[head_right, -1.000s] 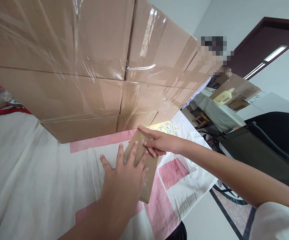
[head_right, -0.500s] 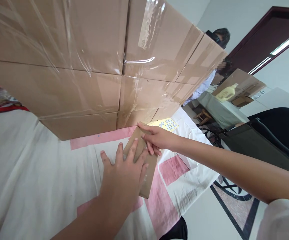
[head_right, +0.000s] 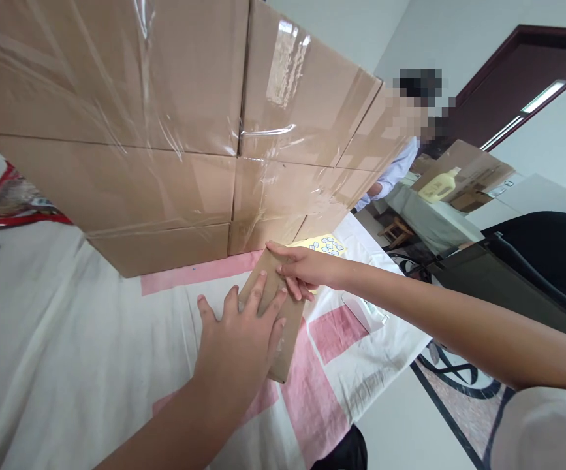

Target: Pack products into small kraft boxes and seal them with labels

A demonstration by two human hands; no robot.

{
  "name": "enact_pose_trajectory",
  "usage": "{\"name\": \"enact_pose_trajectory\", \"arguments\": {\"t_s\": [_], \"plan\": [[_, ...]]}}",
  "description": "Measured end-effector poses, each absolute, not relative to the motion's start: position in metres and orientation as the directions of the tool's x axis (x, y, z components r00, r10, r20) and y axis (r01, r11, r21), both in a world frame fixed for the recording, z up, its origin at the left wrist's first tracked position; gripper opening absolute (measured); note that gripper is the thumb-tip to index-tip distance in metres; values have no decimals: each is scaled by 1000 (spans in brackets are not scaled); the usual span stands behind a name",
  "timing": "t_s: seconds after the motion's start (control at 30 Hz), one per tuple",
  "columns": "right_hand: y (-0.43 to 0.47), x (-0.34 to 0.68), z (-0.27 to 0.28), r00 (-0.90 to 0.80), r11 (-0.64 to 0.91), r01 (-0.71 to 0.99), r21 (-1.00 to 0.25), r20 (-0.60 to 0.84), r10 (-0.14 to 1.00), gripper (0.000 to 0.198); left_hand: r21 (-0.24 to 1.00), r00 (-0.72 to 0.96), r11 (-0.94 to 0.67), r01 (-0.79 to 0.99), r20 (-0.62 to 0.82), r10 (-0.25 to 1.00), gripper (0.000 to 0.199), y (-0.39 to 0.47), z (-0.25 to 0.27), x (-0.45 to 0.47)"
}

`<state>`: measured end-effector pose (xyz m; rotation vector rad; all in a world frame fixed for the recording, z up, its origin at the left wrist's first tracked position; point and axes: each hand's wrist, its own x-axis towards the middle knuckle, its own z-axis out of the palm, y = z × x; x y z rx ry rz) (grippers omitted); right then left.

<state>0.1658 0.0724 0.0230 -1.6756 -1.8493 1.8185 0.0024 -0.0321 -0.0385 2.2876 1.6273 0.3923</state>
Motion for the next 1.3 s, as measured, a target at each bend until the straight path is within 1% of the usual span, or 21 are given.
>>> {"name": "enact_pose_trajectory", "arguments": {"t_s": [0.1,0.17,0.3,0.57,0.73,0.93,1.17,1.3], "plan": [[73,169,26,-445,-282,574,-769,-582,681,78,394,300,-290,872,38,953,51,-33,-37,3],[73,171,27,-462,-274,554,-786,-564,684,81,387,320,-307,869,32,947,56,-33,-37,3],[75,173,23,-481,-258,561,-787,-563,672,81,368,347,-319,873,-9,938,60,-31,-37,2],[78,167,19,-373,-284,636,-718,-607,702,79,379,355,-326,866,-9,935,58,-29,-35,2],[74,155,27,-264,-313,711,-630,-652,711,82,377,357,-335,864,12,934,57,-31,-35,0],[72,148,30,-204,-344,724,-598,-662,721,80,351,351,-335,874,21,936,56,-33,-36,-1],[77,149,32,-155,-283,810,-513,-654,741,82,335,345,-350,875,74,936,57,-33,-40,0],[79,150,33,-137,-281,832,-478,-668,731,84,343,344,-348,873,75,936,58,-34,-41,0]]}}
